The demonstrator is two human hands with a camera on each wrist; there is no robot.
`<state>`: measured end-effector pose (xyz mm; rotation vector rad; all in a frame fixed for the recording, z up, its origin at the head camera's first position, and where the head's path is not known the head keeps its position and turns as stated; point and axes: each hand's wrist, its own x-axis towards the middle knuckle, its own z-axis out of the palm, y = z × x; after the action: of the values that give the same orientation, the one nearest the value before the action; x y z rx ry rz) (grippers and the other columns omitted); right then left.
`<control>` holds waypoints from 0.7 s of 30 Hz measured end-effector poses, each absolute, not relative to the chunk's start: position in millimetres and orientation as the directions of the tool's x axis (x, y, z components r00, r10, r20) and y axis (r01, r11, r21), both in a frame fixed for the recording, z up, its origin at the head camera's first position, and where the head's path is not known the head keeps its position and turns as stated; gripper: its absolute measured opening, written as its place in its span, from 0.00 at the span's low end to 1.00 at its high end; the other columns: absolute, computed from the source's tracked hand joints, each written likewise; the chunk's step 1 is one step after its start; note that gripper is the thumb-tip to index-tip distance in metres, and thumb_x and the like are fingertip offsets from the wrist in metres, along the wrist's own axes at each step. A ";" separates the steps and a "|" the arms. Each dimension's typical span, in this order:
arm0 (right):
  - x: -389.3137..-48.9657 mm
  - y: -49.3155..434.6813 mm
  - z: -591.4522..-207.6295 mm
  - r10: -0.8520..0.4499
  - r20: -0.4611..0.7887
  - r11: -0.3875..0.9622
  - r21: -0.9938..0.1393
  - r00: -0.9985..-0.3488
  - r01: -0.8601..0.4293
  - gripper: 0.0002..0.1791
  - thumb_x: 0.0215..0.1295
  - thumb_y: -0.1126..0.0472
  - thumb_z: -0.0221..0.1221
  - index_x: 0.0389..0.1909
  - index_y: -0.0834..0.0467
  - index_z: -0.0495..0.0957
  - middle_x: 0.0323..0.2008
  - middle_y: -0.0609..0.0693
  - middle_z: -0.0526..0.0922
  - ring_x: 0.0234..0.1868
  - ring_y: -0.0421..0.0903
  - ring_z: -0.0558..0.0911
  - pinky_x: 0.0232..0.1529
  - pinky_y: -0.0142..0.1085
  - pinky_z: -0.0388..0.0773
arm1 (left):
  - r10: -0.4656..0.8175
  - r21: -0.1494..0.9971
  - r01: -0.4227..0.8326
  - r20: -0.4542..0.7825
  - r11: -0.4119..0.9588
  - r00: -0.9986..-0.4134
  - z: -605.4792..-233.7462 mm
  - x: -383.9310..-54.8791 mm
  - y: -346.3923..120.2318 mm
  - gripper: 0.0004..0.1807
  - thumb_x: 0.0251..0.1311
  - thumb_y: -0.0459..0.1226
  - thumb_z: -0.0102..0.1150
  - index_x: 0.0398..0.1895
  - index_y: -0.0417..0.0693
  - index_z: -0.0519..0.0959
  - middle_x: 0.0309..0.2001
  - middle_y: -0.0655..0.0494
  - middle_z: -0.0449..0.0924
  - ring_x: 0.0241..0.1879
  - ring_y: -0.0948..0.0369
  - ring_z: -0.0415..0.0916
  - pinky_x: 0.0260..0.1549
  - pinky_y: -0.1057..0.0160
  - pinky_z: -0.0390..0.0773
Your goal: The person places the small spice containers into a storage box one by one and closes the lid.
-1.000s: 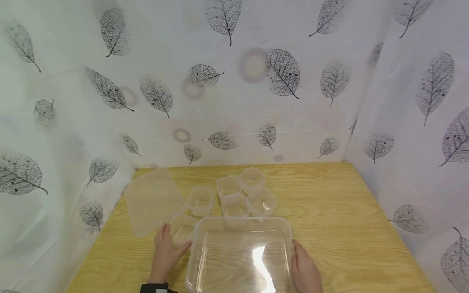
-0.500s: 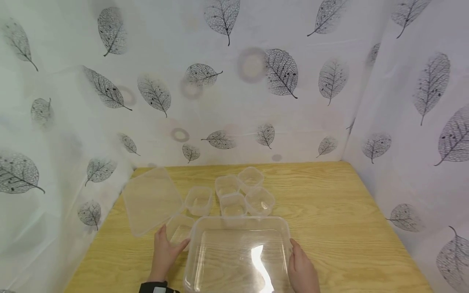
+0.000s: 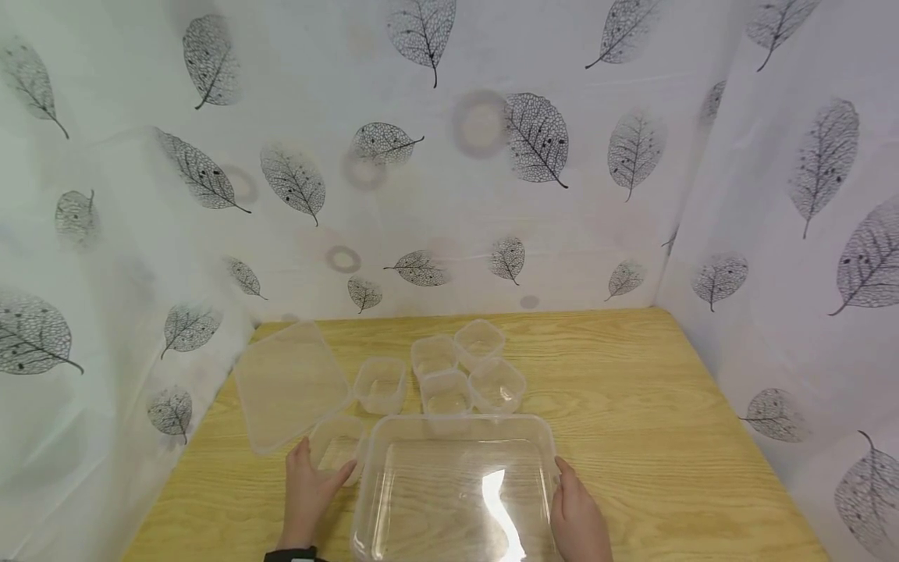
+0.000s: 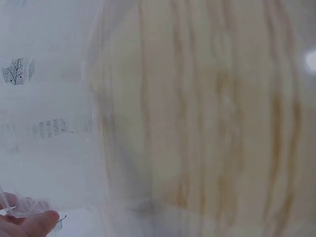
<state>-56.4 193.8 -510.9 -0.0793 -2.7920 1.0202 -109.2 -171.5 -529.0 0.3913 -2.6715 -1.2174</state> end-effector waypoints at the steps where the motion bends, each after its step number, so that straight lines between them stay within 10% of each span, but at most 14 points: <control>1: -56.1 193.7 -510.9 0.109 0.141 0.766 -0.643 -0.984 -0.007 0.18 0.63 0.70 0.40 0.54 0.70 0.62 0.37 0.64 0.78 0.33 0.55 0.79 0.33 0.50 0.74 | -0.315 0.756 -0.166 0.055 0.633 -0.948 -529.0 -108.8 -171.4 0.55 0.38 0.51 0.68 0.60 0.25 0.49 0.56 0.29 0.49 0.53 0.33 0.55 0.47 0.42 0.64; 21: -55.2 193.8 -514.0 0.114 0.192 0.771 -0.635 -0.975 -0.035 0.18 0.62 0.71 0.42 0.54 0.69 0.63 0.38 0.65 0.78 0.38 0.61 0.77 0.33 0.52 0.73 | -0.339 0.734 -0.160 0.101 0.660 -0.935 -511.4 -104.9 -173.8 0.53 0.39 0.47 0.69 0.61 0.26 0.49 0.56 0.30 0.50 0.53 0.35 0.55 0.48 0.42 0.64</control>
<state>-55.2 193.8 -514.0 -0.0622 -2.7458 0.9913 -104.9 -173.8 -511.4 0.4049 -2.6481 -1.1389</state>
